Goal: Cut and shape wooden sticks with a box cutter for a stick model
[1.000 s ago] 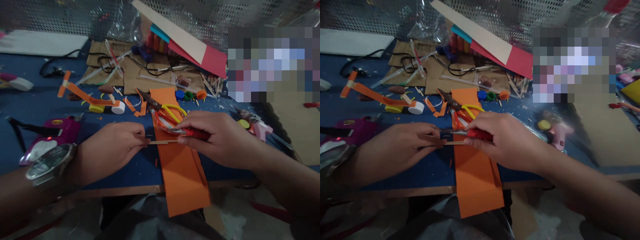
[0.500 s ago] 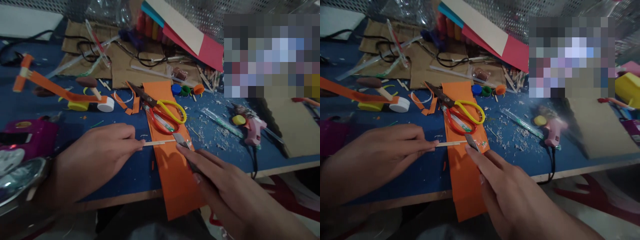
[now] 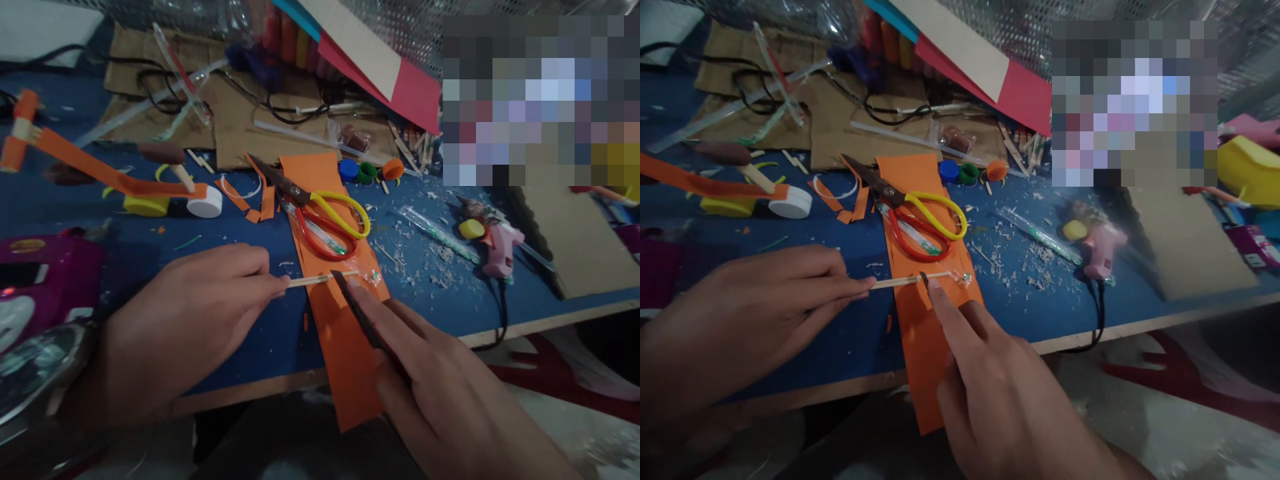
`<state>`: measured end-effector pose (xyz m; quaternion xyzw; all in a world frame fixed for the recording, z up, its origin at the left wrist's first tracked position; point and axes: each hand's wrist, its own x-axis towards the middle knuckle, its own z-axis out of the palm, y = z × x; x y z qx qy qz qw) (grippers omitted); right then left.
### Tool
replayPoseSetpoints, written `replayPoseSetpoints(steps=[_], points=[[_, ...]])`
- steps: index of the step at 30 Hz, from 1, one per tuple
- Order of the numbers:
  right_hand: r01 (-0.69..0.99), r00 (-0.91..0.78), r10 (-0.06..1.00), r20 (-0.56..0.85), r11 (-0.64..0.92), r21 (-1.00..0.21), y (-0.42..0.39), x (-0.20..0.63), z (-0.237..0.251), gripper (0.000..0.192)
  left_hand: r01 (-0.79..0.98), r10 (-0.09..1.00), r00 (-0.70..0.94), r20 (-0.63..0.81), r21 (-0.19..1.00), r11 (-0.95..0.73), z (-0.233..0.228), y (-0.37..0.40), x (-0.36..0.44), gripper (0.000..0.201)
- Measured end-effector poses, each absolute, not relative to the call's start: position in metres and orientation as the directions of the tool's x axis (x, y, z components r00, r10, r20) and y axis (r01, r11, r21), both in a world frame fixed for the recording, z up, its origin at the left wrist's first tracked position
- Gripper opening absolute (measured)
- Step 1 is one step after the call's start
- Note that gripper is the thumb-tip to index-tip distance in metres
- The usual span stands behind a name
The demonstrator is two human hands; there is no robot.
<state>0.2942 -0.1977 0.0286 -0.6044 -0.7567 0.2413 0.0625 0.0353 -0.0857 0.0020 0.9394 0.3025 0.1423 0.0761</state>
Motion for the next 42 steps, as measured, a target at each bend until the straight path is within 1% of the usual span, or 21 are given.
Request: replayPoseSetpoints(steps=[2,6,10,12,18,21,24,30,38,42], points=[[0.889,-0.272,0.942,-0.196,0.168,-0.427,-0.198,0.29,0.026,0.081,0.539,0.587,0.778,0.224,0.242,-0.807,0.002,-0.086,0.035,0.04],[0.901,-0.264,0.945,-0.195,0.169,-0.4,-0.199,0.284,0.023,0.078,0.535,0.584,0.782,0.217,0.247,-0.808,0.001,-0.089,0.034,0.041],[0.904,-0.256,0.952,-0.168,0.174,-0.389,-0.2,0.279,0.021,0.075,0.555,0.595,0.793,0.13,0.248,-0.794,0.002,-0.089,0.036,0.042],[0.906,-0.256,0.955,-0.149,0.183,-0.382,-0.202,0.277,0.021,0.074,0.559,0.595,0.796,0.108,0.244,-0.793,0.002,-0.088,0.037,0.044],[0.913,-0.226,0.961,-0.16,0.152,-0.379,-0.202,0.272,0.021,0.073,0.52,0.547,0.826,0.137,0.194,-0.832,0.003,-0.086,0.037,0.046],[0.91,-0.221,0.957,-0.189,0.133,-0.394,-0.203,0.27,0.021,0.076,0.519,0.551,0.824,0.135,0.211,-0.828,0.003,-0.086,0.036,0.046],[0.907,-0.221,0.958,-0.183,0.132,-0.4,-0.204,0.269,0.02,0.076,0.518,0.557,0.819,0.137,0.239,-0.821,0.001,-0.087,0.036,0.047],[0.906,-0.222,0.959,-0.179,0.135,-0.401,-0.204,0.27,0.016,0.076,0.523,0.575,0.808,0.128,0.293,-0.8,0.0,-0.088,0.034,0.042],[0.896,-0.23,0.958,-0.169,0.14,-0.422,-0.214,0.279,0.02,0.076,0.504,0.561,0.816,0.143,0.302,-0.809,-0.003,-0.086,0.032,0.039],[0.891,-0.233,0.951,-0.202,0.126,-0.437,-0.216,0.279,0.019,0.078,0.502,0.553,0.816,0.166,0.27,-0.822,-0.003,-0.085,0.032,0.039]])
